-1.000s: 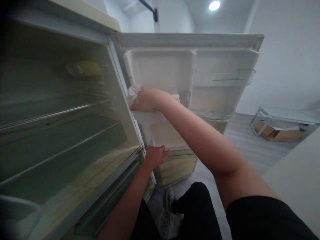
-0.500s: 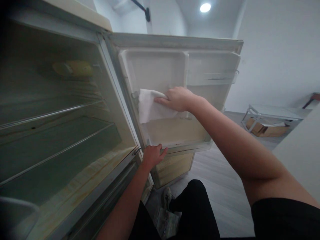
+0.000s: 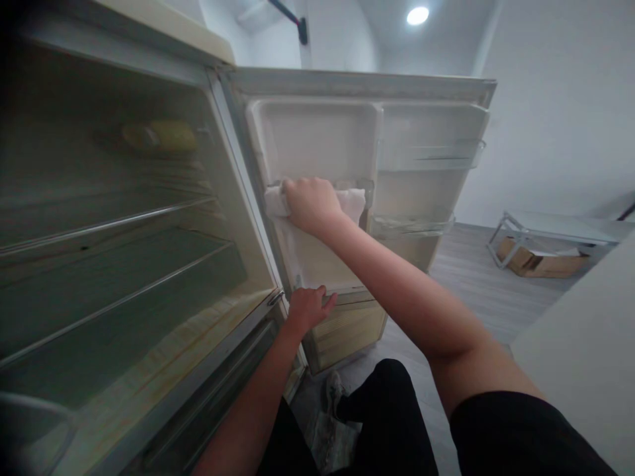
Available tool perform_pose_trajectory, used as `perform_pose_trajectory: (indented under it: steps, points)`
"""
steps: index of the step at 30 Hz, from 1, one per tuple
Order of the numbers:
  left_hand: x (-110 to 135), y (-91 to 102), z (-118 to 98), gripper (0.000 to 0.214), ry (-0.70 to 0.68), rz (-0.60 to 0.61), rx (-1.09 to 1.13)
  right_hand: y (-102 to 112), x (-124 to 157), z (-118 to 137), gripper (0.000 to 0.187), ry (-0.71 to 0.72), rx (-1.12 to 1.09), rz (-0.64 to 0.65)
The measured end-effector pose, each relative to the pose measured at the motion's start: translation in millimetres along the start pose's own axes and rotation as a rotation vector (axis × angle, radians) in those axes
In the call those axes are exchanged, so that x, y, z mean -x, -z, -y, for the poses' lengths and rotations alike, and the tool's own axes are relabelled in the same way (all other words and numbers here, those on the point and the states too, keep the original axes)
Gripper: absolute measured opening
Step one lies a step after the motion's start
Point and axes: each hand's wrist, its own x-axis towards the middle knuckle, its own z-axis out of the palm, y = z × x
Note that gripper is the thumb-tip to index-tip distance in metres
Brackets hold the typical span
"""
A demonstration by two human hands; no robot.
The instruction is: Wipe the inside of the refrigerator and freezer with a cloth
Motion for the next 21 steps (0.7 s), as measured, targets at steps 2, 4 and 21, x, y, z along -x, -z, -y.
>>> perform_pose_trajectory:
  steps: [2,4,21]
  points:
    - [0.0,-0.6,0.6,0.062,0.006,0.001,-0.003,-3.8,-3.0,16.3,0.030,-0.018,0.003,-0.050]
    - [0.5,-0.9,1.9,0.061,0.009,0.006,-0.003,-7.3,-6.1,31.3,0.031,-0.065,0.008,-0.098]
    - [7.1,1.3,15.0,0.064,-0.057,0.049,-0.011,-13.1,44.0,-44.4,0.034,-0.078,0.186,-0.158]
